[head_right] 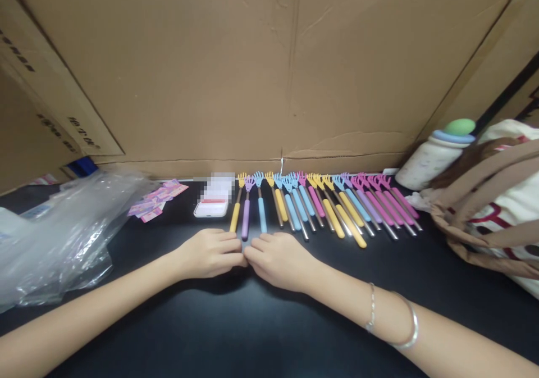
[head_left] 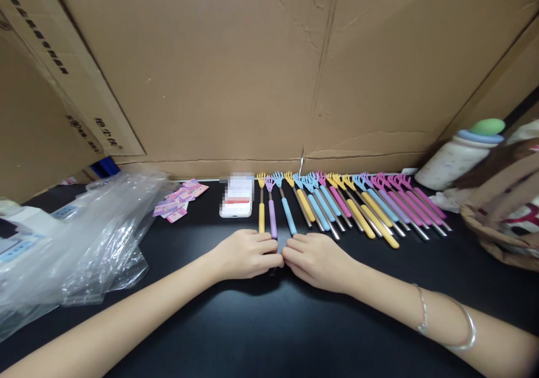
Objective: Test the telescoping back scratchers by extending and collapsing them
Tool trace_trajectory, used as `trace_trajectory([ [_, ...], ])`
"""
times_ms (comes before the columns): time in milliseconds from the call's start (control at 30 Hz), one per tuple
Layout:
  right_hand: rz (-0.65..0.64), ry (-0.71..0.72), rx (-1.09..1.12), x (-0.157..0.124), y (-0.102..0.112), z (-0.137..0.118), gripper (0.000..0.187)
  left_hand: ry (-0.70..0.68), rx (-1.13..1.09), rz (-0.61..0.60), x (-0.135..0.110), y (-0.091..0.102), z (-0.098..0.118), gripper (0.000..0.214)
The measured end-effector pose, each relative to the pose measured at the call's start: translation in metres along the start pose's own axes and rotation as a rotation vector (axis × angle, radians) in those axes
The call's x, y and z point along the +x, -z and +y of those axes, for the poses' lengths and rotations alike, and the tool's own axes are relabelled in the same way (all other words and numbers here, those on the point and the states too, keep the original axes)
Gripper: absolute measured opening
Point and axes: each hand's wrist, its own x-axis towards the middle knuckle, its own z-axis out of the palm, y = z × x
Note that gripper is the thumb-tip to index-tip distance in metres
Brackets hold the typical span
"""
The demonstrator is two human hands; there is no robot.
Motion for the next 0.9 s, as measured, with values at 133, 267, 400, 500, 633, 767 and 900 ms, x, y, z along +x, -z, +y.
trace_trajectory([
  [133,-0.003,-0.001,0.003,-0.0007,-0.0012,0.0011,0.024,0.003,-0.010,-0.017,-0.0008,-0.0008,-0.0003,0.016],
  [267,-0.006,-0.002,-0.001,-0.0003,-0.0021,0.0016,0.024,0.002,-0.014,-0.021,-0.0015,-0.0018,-0.0006,0.016],
  [400,0.001,0.003,-0.011,0.0003,-0.0016,0.0008,0.023,-0.002,-0.015,-0.025,-0.0014,-0.0016,-0.0005,0.017],
  [500,-0.002,0.004,-0.026,-0.0003,-0.0012,-0.0002,0.023,-0.005,-0.010,-0.020,-0.0012,-0.0012,0.0002,0.019],
  [633,-0.004,0.007,-0.033,-0.0006,-0.0012,-0.0012,0.024,-0.009,-0.003,-0.002,-0.0003,-0.0008,0.0008,0.019],
  [767,-0.010,0.005,-0.033,-0.0003,-0.0014,-0.0013,0.023,-0.016,-0.006,-0.006,0.0006,0.0005,0.0007,0.019],
  [900,-0.008,0.007,-0.035,-0.0005,-0.0020,-0.0007,0.023,-0.017,-0.007,0.001,0.0010,0.0023,0.0011,0.019],
])
